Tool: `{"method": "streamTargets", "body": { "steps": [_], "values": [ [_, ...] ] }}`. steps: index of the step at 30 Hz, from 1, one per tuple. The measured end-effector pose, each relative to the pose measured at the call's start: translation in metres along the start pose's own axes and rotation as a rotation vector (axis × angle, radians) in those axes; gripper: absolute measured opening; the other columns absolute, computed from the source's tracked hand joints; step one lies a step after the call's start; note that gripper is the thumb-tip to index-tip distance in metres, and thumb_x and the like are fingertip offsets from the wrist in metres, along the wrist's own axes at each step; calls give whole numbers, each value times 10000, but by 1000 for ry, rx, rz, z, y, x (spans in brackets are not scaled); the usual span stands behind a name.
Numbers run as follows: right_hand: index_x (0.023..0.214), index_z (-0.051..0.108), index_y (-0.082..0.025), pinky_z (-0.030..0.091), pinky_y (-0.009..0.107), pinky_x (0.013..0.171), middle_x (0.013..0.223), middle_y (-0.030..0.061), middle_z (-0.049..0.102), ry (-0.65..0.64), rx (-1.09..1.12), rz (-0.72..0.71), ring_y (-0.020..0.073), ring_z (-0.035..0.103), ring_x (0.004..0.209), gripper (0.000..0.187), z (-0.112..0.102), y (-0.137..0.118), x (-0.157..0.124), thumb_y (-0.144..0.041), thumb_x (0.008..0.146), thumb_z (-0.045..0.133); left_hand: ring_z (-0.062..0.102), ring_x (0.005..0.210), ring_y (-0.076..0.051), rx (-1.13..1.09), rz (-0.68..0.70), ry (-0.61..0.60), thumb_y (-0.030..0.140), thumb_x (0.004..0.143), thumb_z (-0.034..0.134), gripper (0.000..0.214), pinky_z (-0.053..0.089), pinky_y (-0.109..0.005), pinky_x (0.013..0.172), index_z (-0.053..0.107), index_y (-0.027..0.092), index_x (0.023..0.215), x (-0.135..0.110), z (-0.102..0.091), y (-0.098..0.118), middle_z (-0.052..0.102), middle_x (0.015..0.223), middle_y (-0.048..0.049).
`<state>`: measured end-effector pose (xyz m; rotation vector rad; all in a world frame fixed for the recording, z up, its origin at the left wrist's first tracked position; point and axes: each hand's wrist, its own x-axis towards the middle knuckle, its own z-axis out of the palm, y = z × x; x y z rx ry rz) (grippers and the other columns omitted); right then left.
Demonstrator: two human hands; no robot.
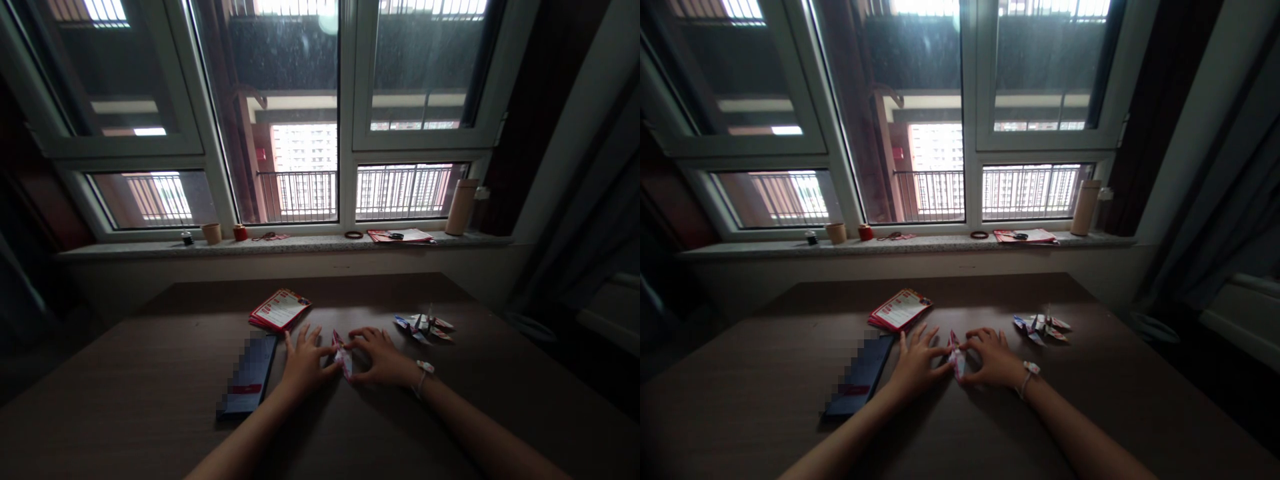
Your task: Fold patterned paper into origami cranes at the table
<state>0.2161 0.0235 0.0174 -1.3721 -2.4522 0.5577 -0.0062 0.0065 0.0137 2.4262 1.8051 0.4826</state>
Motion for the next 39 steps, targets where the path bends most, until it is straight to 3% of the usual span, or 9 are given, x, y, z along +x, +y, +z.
{"method": "streamTargets", "body": {
  "steps": [5, 9, 16, 27, 32, 39],
  "values": [
    [1263, 552, -366, 79, 613, 1137, 1445, 47, 426, -1, -9, -31, 343, 262, 1382, 720, 2, 4, -1, -603, 616, 758, 282, 1415, -346, -9, 5, 26, 566, 787, 626, 313, 44, -701, 1098, 719, 407, 1041, -1, 1, 3, 490, 1449, -63],
    [1289, 531, -394, 119, 593, 1137, 1447, 40, 426, 9, 0, -94, 346, 278, 1371, 761, 2, 13, 0, -629, 604, 766, 299, 1402, -367, -15, 6, 11, 618, 705, 676, 473, 53, -711, 1093, 679, 391, 1120, -2, 1, 3, 414, 1506, -68],
    [1187, 627, -401, 317, 492, 1059, 1321, 13, 552, 86, 3, -198, 276, 416, 1236, 329, -3, 25, 9, -507, 883, 556, 250, 1419, -401, -10, 9, -74, 722, 647, 629, 698, -4, -716, 1092, 596, 374, 1251, -5, 0, 6, 296, 1567, -81],
    [1162, 641, -380, 339, 459, 1048, 1290, 6, 572, 135, 7, -195, 253, 433, 1202, 280, -1, 20, 6, -439, 902, 553, 181, 1447, -393, -3, 31, -159, 808, 574, 610, 897, -49, -694, 1101, 525, 346, 1338, -3, -3, 7, 233, 1585, -120],
    [1155, 641, -369, 348, 459, 1049, 1285, 10, 573, 160, 1, -201, 246, 441, 1197, 268, 2, 20, 6, -398, 899, 564, 150, 1457, -386, -14, 42, -188, 753, 606, 640, 832, -66, -713, 1076, 517, 374, 1337, -1, -5, 3, 206, 1592, -127],
    [1043, 663, -279, 343, 462, 1080, 1351, 29, 539, 232, 40, -259, 245, 402, 1260, 192, 4, 17, 6, -276, 860, 605, 154, 1452, -391, 2, 38, -146, 544, 651, 733, 637, -92, -735, 1051, 563, 466, 1260, 2, -13, -9, 236, 1590, -46]
  ]
}}
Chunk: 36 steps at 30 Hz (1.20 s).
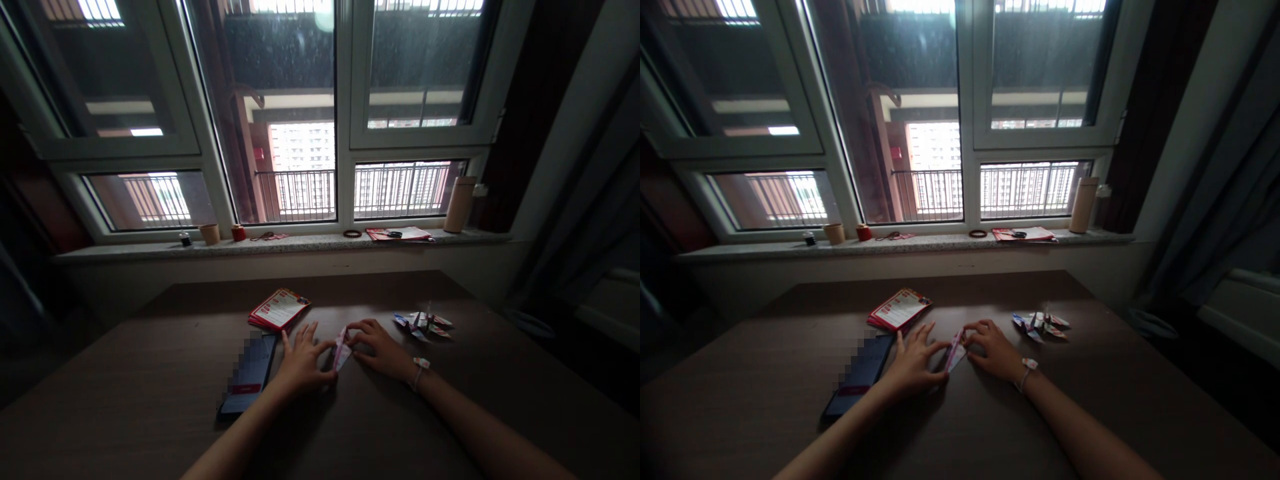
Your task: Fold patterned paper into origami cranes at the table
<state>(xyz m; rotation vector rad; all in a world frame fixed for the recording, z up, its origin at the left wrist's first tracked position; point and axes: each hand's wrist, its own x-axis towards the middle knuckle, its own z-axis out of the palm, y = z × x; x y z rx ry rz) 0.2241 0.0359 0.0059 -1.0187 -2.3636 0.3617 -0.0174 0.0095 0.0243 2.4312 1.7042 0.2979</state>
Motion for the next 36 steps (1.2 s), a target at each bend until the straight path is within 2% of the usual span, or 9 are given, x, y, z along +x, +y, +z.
{"method": "streamTargets", "body": {
  "steps": [3, 6, 10, 12, 18, 24, 36],
  "values": [
    [988, 660, -257, 342, 445, 1089, 1321, 20, 573, 24, 6, -54, 237, 387, 1288, 173, 0, -1, 0, -194, 841, 591, 184, 1440, -394, 18, -17, 50, 438, 712, 710, 429, -63, -765, 1035, 651, 474, 1136, 1, -5, -2, 299, 1565, -4],
    [943, 662, -251, 351, 426, 1077, 1207, 10, 647, 23, 1, -110, 228, 423, 1268, 186, 0, -2, 0, -138, 827, 572, 231, 1423, -385, 23, -33, 82, 373, 762, 678, 315, -40, -782, 1023, 691, 474, 1060, 2, -7, -2, 366, 1530, -1],
    [936, 673, -261, 342, 425, 1062, 1078, 0, 691, 10, -32, -168, 215, 507, 1171, 211, 1, -5, 0, -115, 832, 564, 269, 1411, -356, 14, -39, 134, 440, 833, 613, 232, -14, -751, 1056, 706, 441, 1046, 1, -2, -1, 434, 1486, -19],
    [937, 679, -263, 331, 425, 1063, 1044, 1, 693, 10, -48, -181, 209, 526, 1136, 178, 2, -7, 0, -146, 852, 576, 284, 1406, -344, 11, -23, 158, 484, 836, 607, 234, -14, -735, 1069, 713, 417, 1034, 1, 4, 0, 459, 1467, -30],
    [924, 700, -262, 324, 434, 1056, 983, 15, 692, 34, -75, -151, 217, 530, 1123, 88, 8, -11, 2, -261, 882, 623, 338, 1380, -315, 1, 26, 207, 412, 800, 683, 239, 12, -721, 1083, 706, 408, 1038, 3, 16, 2, 499, 1429, -40],
    [894, 714, -269, 281, 475, 1092, 967, 11, 699, 48, -85, -83, 225, 532, 1145, 60, 11, -11, 3, -274, 850, 673, 358, 1364, -320, -34, 4, 171, 411, 802, 685, 188, 28, -721, 1083, 731, 391, 983, 6, 17, 2, 526, 1403, -27],
    [890, 711, -266, 257, 485, 1117, 954, 13, 698, 47, -79, -93, 216, 541, 1150, 63, 10, -11, 2, -282, 862, 657, 354, 1364, -314, -43, -11, 153, 452, 797, 683, 198, 22, -711, 1087, 733, 397, 981, 7, 15, 1, 525, 1404, -27]
  ]
}}
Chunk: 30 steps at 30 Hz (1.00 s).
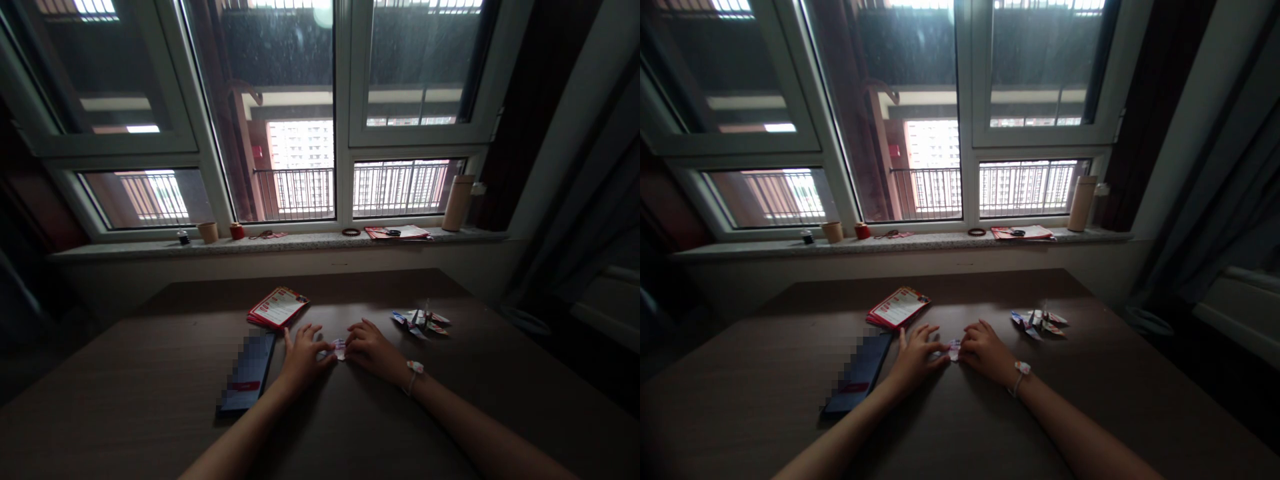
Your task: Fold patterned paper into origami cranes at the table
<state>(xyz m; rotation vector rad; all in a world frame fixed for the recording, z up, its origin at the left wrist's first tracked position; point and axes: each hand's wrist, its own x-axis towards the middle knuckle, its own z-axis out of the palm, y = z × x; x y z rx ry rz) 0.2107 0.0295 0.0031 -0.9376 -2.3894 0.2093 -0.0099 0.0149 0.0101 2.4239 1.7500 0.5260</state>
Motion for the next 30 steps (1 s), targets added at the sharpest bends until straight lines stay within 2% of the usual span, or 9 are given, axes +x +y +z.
{"method": "streamTargets", "body": {
  "steps": [8, 16, 25, 30],
  "values": [
    [919, 690, -264, 254, 500, 1113, 974, 23, 669, -2, -20, 6, 219, 535, 1138, 91, 4, 1, 0, -281, 893, 605, 380, 1350, -326, -1, 7, 8, 479, 776, 700, 207, 35, -717, 1083, 742, 382, 955, 0, -2, 2, 545, 1388, -38],
    [919, 653, -236, 256, 505, 1113, 1016, 36, 639, -26, -29, 81, 215, 536, 1112, 94, 5, -4, 0, -268, 912, 565, 394, 1342, -320, -11, 0, 39, 484, 802, 670, 183, 44, -717, 1087, 749, 382, 933, 1, 0, 3, 559, 1378, -32],
    [903, 648, -234, 213, 517, 1121, 1020, 31, 643, 1, 17, 133, 216, 527, 1112, 98, 5, -6, -1, -303, 902, 579, 389, 1341, -311, -71, -60, -1, 469, 834, 631, 192, 53, -709, 1095, 761, 339, 891, 3, -2, 5, 554, 1380, -42],
    [867, 648, -243, 157, 562, 1122, 1012, 22, 644, 17, 35, 150, 233, 500, 1147, 127, 4, -4, -1, -362, 883, 608, 393, 1336, -316, -83, -73, 8, 468, 823, 642, 183, 16, -725, 1085, 759, 339, 880, 3, -1, 5, 563, 1365, -39]
  ]
}}
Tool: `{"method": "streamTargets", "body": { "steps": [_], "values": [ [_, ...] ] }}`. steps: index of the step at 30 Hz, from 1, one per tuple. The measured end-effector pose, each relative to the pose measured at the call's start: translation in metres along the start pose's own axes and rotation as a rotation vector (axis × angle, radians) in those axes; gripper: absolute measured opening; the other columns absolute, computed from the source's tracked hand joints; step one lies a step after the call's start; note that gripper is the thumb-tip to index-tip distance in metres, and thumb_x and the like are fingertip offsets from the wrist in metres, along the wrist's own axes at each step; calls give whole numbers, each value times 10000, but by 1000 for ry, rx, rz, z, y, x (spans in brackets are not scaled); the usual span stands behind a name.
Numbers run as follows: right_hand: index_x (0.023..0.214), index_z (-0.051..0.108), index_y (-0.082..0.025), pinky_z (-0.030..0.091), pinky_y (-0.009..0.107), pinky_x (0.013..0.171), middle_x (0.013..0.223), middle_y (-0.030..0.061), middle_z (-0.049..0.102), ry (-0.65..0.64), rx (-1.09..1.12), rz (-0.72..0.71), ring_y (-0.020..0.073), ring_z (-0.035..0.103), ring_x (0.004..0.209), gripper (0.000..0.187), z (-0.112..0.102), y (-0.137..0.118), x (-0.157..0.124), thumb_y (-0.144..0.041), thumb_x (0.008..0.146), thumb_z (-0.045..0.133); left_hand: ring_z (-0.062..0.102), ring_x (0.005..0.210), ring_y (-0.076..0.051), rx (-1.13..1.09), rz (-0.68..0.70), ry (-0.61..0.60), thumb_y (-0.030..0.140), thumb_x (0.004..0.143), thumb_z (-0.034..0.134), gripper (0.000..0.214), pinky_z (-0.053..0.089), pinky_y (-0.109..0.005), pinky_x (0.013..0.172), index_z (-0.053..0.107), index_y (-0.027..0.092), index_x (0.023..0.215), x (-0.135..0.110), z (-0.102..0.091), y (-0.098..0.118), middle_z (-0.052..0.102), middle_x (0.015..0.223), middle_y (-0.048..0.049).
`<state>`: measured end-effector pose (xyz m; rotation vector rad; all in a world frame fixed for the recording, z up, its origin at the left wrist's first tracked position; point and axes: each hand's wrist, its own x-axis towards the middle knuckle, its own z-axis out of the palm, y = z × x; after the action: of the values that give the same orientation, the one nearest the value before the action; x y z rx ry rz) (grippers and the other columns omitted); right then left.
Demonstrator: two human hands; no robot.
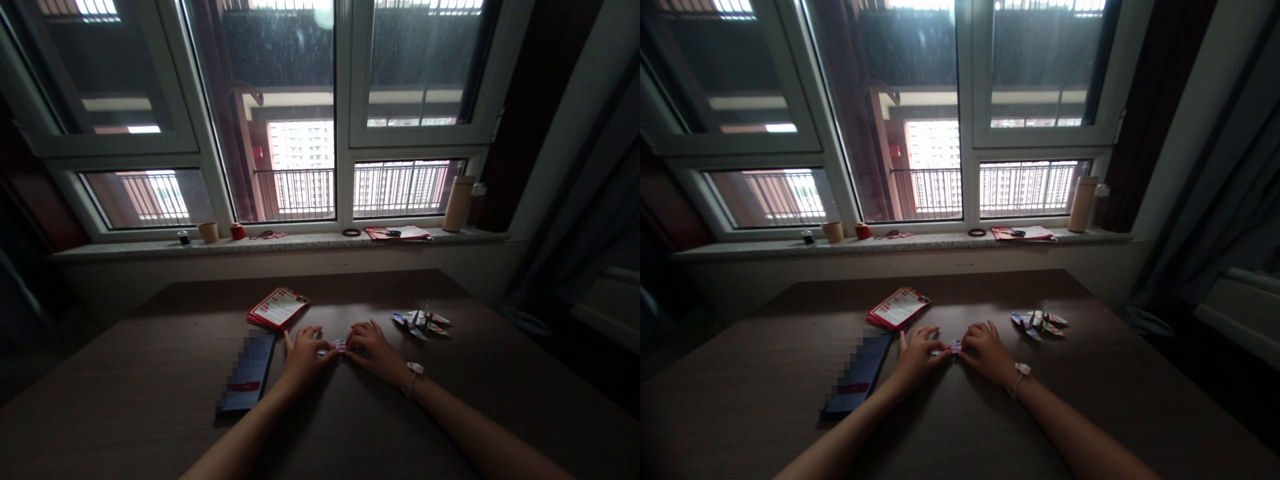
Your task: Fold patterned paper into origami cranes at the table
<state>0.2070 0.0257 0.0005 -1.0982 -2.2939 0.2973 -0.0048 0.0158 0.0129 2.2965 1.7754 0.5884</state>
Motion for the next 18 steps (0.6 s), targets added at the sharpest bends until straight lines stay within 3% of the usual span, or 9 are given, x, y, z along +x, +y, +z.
{"method": "streamTargets", "body": {
  "steps": [9, 18],
  "values": [
    [850, 672, -243, 274, 477, 1074, 1075, 43, 592, 32, -16, 188, 235, 491, 1097, 263, 3, 2, 2, -498, 858, 609, 401, 1329, -308, -39, -39, -11, 475, 817, 646, 181, 21, -739, 1072, 749, 329, 843, 1, -2, 4, 581, 1339, -37],
    [836, 694, -262, 194, 531, 1105, 1122, 40, 590, -14, -6, 313, 260, 460, 1161, 261, 1, -8, 5, -511, 840, 615, 391, 1331, -324, -47, -40, -2, 464, 793, 674, 169, 23, -743, 1067, 741, 324, 859, 3, 1, 3, 583, 1331, -42]
  ]
}}
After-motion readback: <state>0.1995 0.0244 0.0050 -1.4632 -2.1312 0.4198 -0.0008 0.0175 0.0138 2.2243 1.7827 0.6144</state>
